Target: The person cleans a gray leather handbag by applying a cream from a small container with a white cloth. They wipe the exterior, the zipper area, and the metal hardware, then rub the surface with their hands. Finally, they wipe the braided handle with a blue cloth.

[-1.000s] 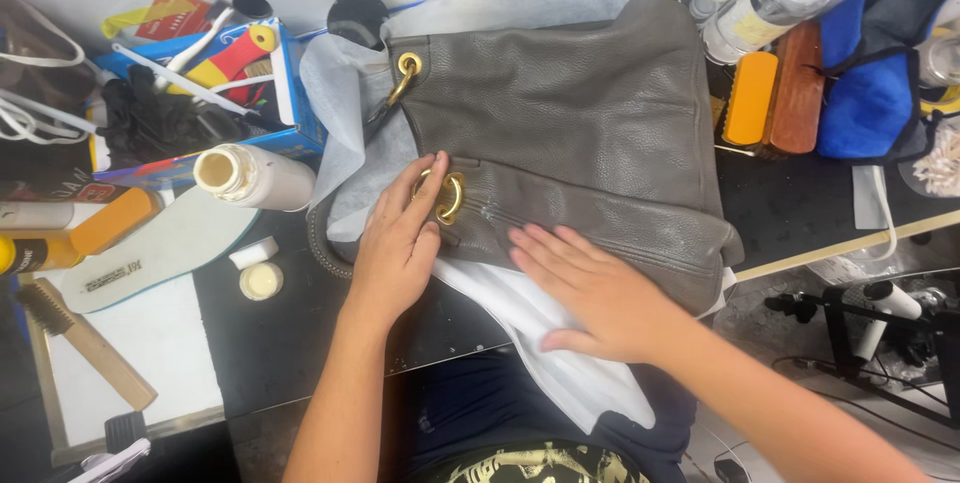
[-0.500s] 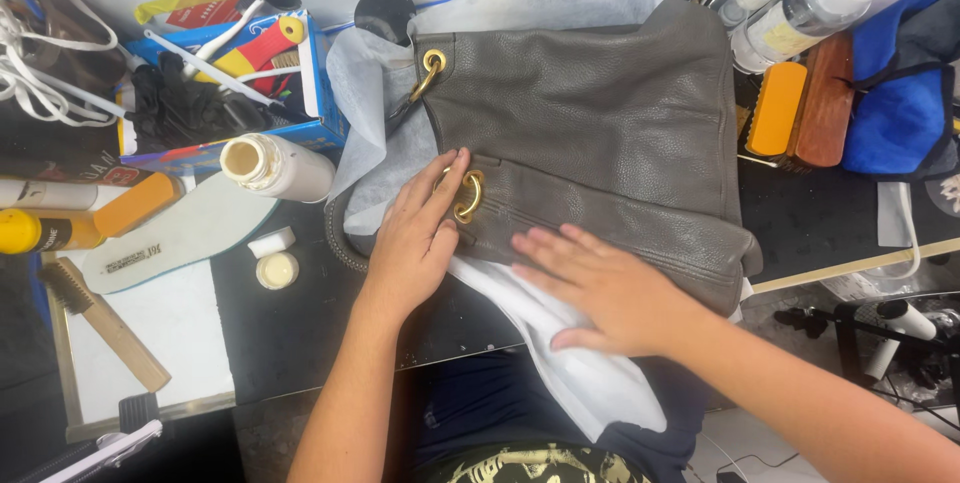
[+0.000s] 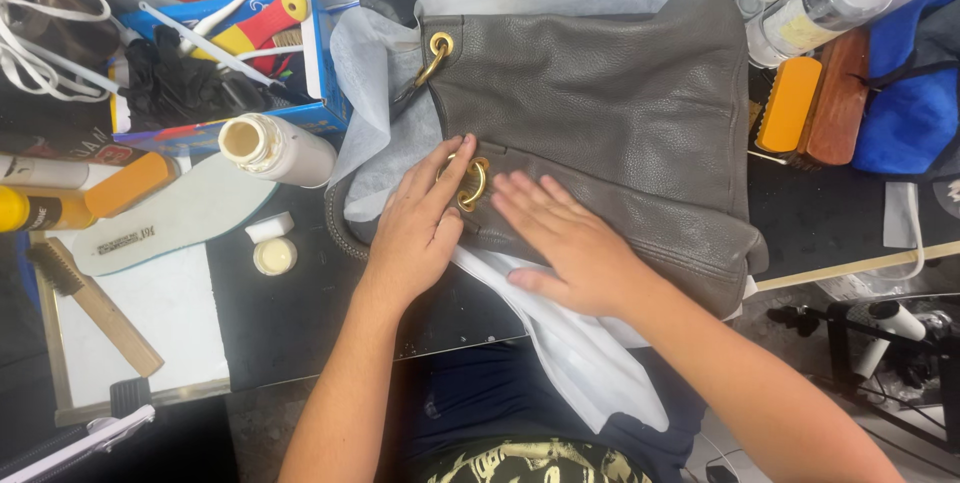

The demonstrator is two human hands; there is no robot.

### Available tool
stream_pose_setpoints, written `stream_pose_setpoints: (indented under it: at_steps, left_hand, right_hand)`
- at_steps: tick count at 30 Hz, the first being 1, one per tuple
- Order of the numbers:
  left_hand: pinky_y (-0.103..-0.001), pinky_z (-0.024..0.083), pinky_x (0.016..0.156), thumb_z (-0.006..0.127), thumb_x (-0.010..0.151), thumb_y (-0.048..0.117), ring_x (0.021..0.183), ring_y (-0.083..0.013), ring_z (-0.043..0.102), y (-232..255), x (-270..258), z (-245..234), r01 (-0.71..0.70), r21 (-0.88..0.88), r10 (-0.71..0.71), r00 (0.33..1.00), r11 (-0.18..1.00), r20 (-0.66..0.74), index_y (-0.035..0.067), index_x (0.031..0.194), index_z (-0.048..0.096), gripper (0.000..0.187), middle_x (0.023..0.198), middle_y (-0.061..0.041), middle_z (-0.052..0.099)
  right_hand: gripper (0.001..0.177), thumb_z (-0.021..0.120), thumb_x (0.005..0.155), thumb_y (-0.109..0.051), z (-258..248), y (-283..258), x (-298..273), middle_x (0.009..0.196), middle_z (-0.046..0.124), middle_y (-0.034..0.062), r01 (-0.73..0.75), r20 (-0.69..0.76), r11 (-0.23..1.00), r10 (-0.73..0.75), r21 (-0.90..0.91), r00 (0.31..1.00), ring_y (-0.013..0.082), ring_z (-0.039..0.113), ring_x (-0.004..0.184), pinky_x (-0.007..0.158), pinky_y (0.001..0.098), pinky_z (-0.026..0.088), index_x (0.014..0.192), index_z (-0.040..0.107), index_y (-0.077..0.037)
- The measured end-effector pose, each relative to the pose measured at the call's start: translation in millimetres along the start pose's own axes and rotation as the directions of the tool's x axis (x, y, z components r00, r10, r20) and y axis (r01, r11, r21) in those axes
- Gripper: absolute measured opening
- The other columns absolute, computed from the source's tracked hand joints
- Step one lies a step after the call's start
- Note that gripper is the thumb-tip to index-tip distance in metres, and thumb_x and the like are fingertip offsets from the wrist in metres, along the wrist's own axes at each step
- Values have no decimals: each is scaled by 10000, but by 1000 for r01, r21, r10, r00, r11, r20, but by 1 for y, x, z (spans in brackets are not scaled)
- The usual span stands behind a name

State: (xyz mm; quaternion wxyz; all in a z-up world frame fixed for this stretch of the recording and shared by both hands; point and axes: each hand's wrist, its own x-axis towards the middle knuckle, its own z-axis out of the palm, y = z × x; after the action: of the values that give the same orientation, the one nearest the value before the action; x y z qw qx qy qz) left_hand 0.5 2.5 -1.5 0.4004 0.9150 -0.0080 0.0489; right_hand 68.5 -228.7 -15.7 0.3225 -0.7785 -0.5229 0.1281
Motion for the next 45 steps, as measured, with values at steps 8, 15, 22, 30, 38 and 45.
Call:
stream_pose_setpoints:
  at_steps: [8, 15, 22, 30, 38, 45]
  left_hand:
    - [-462, 389, 1152, 496, 846, 99, 1412, -351, 481, -2, 0, 1, -20, 21, 20, 1000, 1000, -5, 168, 1570, 429, 730, 1566, -125, 478]
    - [-467, 374, 1181, 496, 840, 95, 1428, -347, 478, -3, -2, 1, -32, -1, 32, 999, 999, 2, 174, 1577, 432, 744, 1576, -128, 471]
    - [-467, 385, 1169, 488, 847, 86, 1416, -350, 489, 0, -1, 4, -44, 20, 44, 999, 999, -18, 162, 1572, 435, 731, 1574, -126, 479]
    - [-453, 385, 1164, 492, 836, 79, 1406, -338, 500, 0, 0, 3, -18, 20, 18, 1000, 1000, -6, 159, 1559, 460, 729, 1563, -124, 493]
    - [-461, 367, 1172, 482, 835, 84, 1420, -344, 480, -2, -1, 6, -20, 50, 19, 1000, 999, 4, 159, 1569, 441, 739, 1570, -128, 479]
    - [-458, 364, 1170, 474, 837, 80, 1427, -351, 469, -3, -1, 5, -18, 32, 17, 1000, 999, 11, 166, 1575, 430, 744, 1586, -140, 459]
  right_hand:
    - [867, 635, 902, -498, -18, 14, -7, 1630, 329, 185, 28, 98, 981, -9, -193, 995, 328, 294, 1529, 1254, 498, 200, 1545, 338, 2]
    - [904, 603, 920, -549, -17, -1, -25, 1659, 316, 193, 152, 214, 988, -143, -28, 966, 328, 268, 1555, 1267, 483, 186, 1570, 317, 10]
    - [1019, 580, 889, -631, -1, 7, 4, 1622, 260, 286, -50, -16, 956, 48, -289, 999, 394, 215, 1533, 1247, 498, 163, 1539, 265, 88]
    - [948, 550, 882, -646, -24, -14, -61, 1617, 340, 181, -111, 74, 917, 150, -383, 986, 299, 275, 1520, 1236, 482, 194, 1542, 327, -3]
    - [1110, 535, 778, -703, -24, -16, -94, 1589, 289, 275, -419, -175, 750, 386, -512, 906, 360, 210, 1513, 1237, 501, 129, 1488, 280, 111]
    - [1043, 597, 886, -630, 8, -20, -35, 1625, 231, 304, -241, -104, 948, 224, -208, 969, 402, 175, 1540, 1246, 489, 145, 1531, 249, 113]
